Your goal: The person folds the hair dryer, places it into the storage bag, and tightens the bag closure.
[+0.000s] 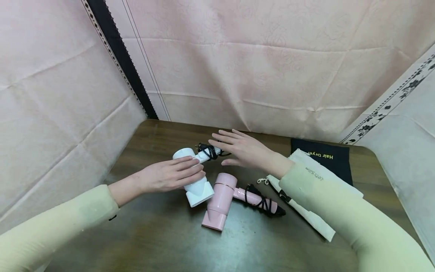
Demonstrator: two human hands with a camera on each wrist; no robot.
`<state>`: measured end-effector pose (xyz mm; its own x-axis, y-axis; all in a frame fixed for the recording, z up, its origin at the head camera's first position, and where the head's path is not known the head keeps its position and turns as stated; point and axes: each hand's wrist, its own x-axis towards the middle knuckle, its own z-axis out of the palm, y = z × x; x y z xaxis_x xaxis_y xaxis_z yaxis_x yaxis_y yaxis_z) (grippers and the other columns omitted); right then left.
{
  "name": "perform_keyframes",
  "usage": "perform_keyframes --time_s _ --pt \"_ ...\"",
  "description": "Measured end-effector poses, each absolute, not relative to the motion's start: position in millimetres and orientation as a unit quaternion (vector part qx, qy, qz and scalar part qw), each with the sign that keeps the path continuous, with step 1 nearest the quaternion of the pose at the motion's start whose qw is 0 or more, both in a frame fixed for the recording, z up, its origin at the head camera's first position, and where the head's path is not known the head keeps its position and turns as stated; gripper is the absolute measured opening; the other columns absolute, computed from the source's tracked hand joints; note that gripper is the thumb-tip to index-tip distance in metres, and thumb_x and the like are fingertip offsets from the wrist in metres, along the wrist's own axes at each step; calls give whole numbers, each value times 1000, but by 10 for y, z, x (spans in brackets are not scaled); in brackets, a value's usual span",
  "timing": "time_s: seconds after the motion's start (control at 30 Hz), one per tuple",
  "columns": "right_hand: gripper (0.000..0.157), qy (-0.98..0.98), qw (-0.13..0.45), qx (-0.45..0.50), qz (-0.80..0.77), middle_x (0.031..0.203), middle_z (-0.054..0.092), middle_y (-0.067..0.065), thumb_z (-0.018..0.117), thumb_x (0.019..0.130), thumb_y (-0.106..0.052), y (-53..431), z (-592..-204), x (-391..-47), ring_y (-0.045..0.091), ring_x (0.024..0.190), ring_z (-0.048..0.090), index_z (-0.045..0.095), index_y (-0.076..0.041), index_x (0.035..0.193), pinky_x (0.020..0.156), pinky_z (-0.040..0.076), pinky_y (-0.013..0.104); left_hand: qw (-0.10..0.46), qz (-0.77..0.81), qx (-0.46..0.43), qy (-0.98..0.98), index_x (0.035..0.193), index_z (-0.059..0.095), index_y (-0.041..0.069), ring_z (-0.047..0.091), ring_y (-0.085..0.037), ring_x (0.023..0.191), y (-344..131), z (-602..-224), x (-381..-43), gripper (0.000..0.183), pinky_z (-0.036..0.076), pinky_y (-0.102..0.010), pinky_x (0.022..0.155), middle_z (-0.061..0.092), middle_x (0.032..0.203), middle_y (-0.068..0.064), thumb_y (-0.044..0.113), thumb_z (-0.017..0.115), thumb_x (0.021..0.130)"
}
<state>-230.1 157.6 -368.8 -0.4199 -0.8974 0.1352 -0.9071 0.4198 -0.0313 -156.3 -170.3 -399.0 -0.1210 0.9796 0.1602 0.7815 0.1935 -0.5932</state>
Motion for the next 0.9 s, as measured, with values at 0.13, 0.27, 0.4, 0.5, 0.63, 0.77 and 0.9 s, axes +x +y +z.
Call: perform_keyframes --time_s 0.13,0.27,0.4,0.5,0.63,0.77,0.9 --pt "76 -832 61 550 41 170 41 11 75 100 -39 1540 -3665 -2332 33 158 36 43 -13 164 128 27 57 275 190 -611 -718 156 47 7 53 -28 145 -1690 -3956 -1548 65 33 -45 127 55 154 -12 22 76 100" --pt "76 -828 61 555 41 169 43 10 77 99 -36 1529 -3663 -2344 32 156 38 45 -13 164 128 28 56 285 181 -617 -711 155 48 7 54 -28 143 -1675 -3940 -1536 63 35 -45 126 56 153 -12 19 75 99" --pt "71 -828 62 554 58 165 48 9 77 100 -32 1528 -3671 -2336 31 151 47 49 -14 162 123 38 53 291 168 -622 -707 154 50 6 56 -28 141 -1652 -3938 -1520 64 38 -45 125 58 151 -12 21 77 98" --pt "66 -829 66 551 76 162 52 9 79 99 -27 1527 -3687 -2339 31 144 55 53 -15 159 116 46 52 290 160 -621 -710 154 50 6 56 -28 141 -1624 -3927 -1502 66 38 -45 125 58 151 -12 27 78 98" --pt "64 -827 71 551 92 158 57 8 80 97 -23 1529 -3710 -2348 32 138 60 57 -15 156 113 48 53 287 147 -615 -719 154 50 7 56 -26 142 -1590 -3926 -1481 67 38 -44 125 58 152 -10 34 77 99" --pt "64 -823 71 555 92 155 60 7 81 97 -23 1529 -3721 -2351 31 136 61 57 -14 156 114 48 51 283 133 -612 -727 154 51 8 56 -26 142 -1575 -3945 -1476 69 39 -43 124 58 151 -9 37 78 98" --pt "65 -820 76 561 89 154 61 4 82 96 -21 1521 -3724 -2358 29 136 61 57 -15 156 115 47 50 282 119 -611 -730 153 52 9 57 -25 141 -1558 -3938 -1478 72 40 -44 123 60 150 -8 45 79 97"
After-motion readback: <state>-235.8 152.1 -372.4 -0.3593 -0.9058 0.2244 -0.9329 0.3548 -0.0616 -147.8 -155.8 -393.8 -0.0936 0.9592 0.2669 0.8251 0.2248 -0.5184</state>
